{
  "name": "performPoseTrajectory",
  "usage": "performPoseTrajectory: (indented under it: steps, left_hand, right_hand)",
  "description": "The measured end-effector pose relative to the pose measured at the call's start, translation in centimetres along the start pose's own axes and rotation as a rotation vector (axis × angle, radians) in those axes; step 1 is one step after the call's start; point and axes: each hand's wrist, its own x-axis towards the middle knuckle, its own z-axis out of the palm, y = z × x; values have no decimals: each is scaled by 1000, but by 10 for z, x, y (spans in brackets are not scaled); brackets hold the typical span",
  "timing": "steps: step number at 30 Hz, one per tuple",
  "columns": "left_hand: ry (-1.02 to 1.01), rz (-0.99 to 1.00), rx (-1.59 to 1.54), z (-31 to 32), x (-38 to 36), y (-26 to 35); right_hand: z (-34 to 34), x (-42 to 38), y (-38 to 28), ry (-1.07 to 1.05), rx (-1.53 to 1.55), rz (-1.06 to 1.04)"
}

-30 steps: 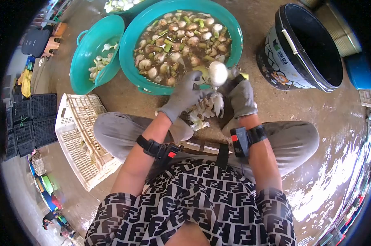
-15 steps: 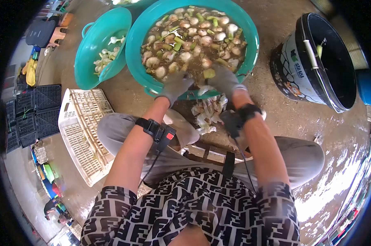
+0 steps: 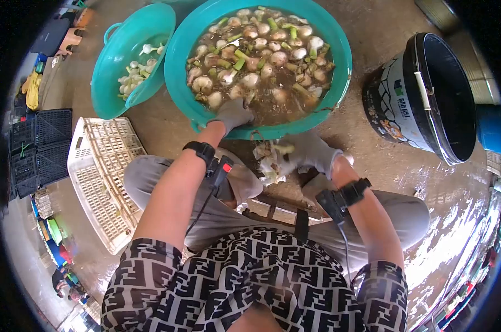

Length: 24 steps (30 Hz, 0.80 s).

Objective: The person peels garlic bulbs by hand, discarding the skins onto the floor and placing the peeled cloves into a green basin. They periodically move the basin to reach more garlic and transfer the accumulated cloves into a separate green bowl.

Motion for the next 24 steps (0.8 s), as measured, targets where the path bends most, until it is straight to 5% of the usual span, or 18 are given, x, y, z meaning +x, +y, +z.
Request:
performPoseTrajectory:
  steps: [3, 7, 11, 14, 20, 24]
  left_hand:
    - [7, 136, -220, -21, -38, 21]
    - [17, 324, -384, -34, -92, 61]
    - [57, 528, -308, -29, -111, 79]
    - [363, 722, -327, -4, -108, 71]
    - [319, 742, -334, 21, -113, 69]
    - [376, 716, -406, 33, -112, 69]
  right_hand:
    - [20, -10, 27, 190, -150, 111]
    - [-3, 12, 13, 383, 539, 381]
    - [-1, 14, -19, 519, 1022, 302]
    - [4, 10, -10, 549, 1261, 383]
    - [-26, -15, -37, 461, 896, 456]
    - [-12, -12, -21, 568, 930, 313]
